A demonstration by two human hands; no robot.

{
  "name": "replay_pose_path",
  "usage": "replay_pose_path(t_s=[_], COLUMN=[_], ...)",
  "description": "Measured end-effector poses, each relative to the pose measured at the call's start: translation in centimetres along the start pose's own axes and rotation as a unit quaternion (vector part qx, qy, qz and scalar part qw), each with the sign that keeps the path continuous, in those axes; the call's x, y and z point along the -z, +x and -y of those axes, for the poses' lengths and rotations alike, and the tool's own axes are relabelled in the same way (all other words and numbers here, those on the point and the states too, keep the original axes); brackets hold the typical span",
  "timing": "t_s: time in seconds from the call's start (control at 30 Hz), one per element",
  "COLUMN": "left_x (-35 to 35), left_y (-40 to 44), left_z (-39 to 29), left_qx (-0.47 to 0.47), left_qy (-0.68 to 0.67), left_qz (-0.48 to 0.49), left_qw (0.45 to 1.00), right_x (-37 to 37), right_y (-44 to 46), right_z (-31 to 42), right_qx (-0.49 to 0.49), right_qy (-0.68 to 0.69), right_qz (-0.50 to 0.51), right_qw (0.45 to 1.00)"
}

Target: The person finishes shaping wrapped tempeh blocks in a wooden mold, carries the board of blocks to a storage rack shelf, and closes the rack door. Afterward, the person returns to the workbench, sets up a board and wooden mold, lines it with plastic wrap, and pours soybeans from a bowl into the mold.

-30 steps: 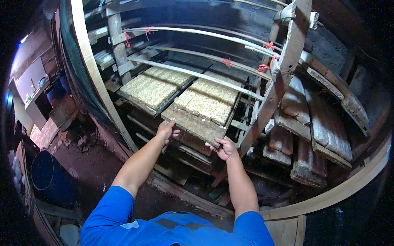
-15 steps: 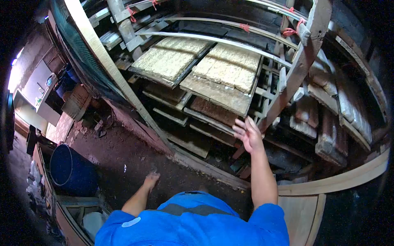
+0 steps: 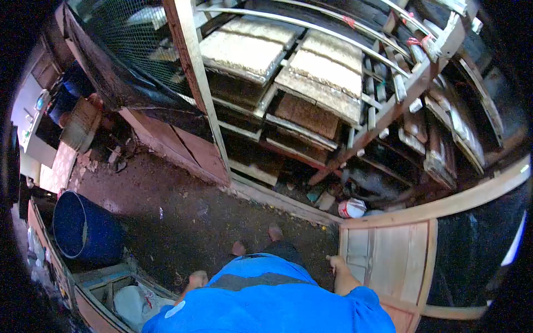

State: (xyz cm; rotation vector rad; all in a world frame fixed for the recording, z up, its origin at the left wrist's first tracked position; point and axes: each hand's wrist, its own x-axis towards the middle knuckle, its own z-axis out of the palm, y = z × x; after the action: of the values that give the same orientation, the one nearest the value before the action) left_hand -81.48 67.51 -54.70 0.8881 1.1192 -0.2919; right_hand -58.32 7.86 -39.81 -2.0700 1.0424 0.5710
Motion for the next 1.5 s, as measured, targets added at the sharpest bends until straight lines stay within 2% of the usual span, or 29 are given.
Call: replay_pose_path(t_s=[0.03,0.1,0.17,0.2,0.27,0.3,0.37,0.43,0.5,0.53,0.6,0.63,0.7,0.73,0.77,0.8,0.83,0.9,0.93,1.0,1.03,1.13,1.2,1.23,1.3,1.33,1.37,1.43,1.5], left_x=[-1.0,-3.0,-4.0,-4.1,-5.5,-6.5,-6.5,-6.1,-5.9,-6.2,-6.4,-7.9,-5.9,-6.0,-6.4,-6.7,-7.3,-11.1,-12.7,-14.5,-14.6,-15.0,-15.3,-15.6,-15.9,-15.4,-14.8,-13.4,-12.4], left_y=[1.1,0.2,1.2,0.9,0.1,-0.3,0.4,0.2,-0.1,-0.7,-3.5,-7.2,-3.7,-3.5,-3.6,-4.1,-5.1,-10.0,-11.3,-13.3,-13.2,-13.3,-13.6,-14.3,-15.9,-15.9,-16.1,-14.8,-13.8], left_z=[-2.1,-8.7,-12.6,-14.7,-16.9,-17.7,-17.4,-16.0,-13.7,-12.2,-10.4,-10.8,-7.5,-7.4,-7.4,-7.6,-8.2,-10.5,-11.0,-11.0,-10.0,-9.9,-10.1,-9.9,-9.4,-8.7,-7.9,-7.4,-7.3], left_qx=[-0.043,-0.114,-0.182,-0.181,-0.235,-0.248,-0.235,-0.187,-0.133,-0.139,-0.054,-0.077,-0.198,-0.198,-0.202,-0.203,-0.202,-0.102,-0.100,-0.157,-0.280,-0.289,-0.225,-0.225,-0.146,-0.202,-0.158,-0.112,-0.111], left_qy=[-0.003,0.085,0.105,0.084,0.085,0.075,0.089,0.105,0.103,0.145,0.157,0.335,0.367,0.363,0.413,0.461,0.455,0.512,0.505,0.515,0.451,0.489,0.600,0.600,0.627,0.631,0.560,0.535,0.537], left_qz=[0.021,0.012,-0.016,0.011,-0.020,-0.036,0.009,0.051,0.079,0.040,0.014,-0.025,-0.060,-0.075,-0.069,-0.062,-0.076,-0.068,-0.082,-0.041,-0.005,-0.042,-0.001,-0.007,-0.040,-0.061,-0.054,-0.049,-0.048], left_qw=[0.999,0.990,0.978,0.980,0.968,0.965,0.968,0.975,0.983,0.979,0.986,0.939,0.907,0.907,0.885,0.861,0.864,0.850,0.854,0.841,0.848,0.822,0.768,0.768,0.764,0.747,0.811,0.836,0.835], right_x=[0.4,1.9,3.8,5.2,7.8,9.0,11.8,14.9,18.1,19.9,23.0,24.7,28.1,28.8,29.8,30.8,31.6,32.7,33.0,33.8,33.7,33.8,33.7,33.8,33.5,33.4,33.4,33.3,32.9], right_y=[0.7,3.7,-5.9,-3.9,-2.7,-3.7,-8.6,-7.2,-5.7,-4.8,-4.6,-6.3,-5.4,-6.3,-8.1,-10.4,-12.0,-11.6,-10.1,-6.6,-5.7,-5.2,-5.9,-6.5,-7.6,-7.0,-6.4,-6.8,-7.6], right_z=[-1.0,-3.5,0.3,-1.1,-3.5,-3.0,-1.4,-3.0,-5.3,-7.1,-9.4,-9.7,-12.8,-12.8,-12.2,-11.4,-10.9,-11.1,-12.2,-14.6,-14.5,-14.5,-14.1,-13.5,-12.5,-13.2,-13.4,-13.3,-12.7], right_qx=[-0.011,0.058,0.068,0.127,0.169,0.155,0.127,0.111,0.111,0.095,0.032,-0.013,-0.039,-0.047,-0.053,-0.100,-0.148,-0.180,-0.168,-0.152,-0.166,-0.154,-0.150,-0.147,-0.182,-0.142,-0.143,-0.157,-0.175], right_qy=[0.003,-0.124,-0.018,-0.120,-0.108,0.007,0.139,0.017,0.011,0.009,-0.016,-0.041,-0.109,-0.125,-0.140,-0.146,-0.153,-0.195,-0.198,-0.192,-0.205,-0.195,-0.205,-0.205,-0.238,-0.217,-0.215,-0.219,-0.227], right_qz=[-0.007,0.015,-0.084,-0.120,-0.212,-0.271,-0.255,-0.363,-0.428,-0.455,-0.498,-0.512,-0.598,-0.631,-0.664,-0.639,-0.612,-0.599,-0.593,-0.641,-0.665,-0.681,-0.685,-0.682,-0.663,-0.695,-0.694,-0.679,-0.662], right_qw=[1.000,0.990,0.994,0.977,0.956,0.950,0.948,0.925,0.897,0.885,0.867,0.858,0.793,0.764,0.732,0.748,0.762,0.755,0.762,0.727,0.699,0.689,0.683,0.687,0.687,0.670,0.672,0.683,0.693])
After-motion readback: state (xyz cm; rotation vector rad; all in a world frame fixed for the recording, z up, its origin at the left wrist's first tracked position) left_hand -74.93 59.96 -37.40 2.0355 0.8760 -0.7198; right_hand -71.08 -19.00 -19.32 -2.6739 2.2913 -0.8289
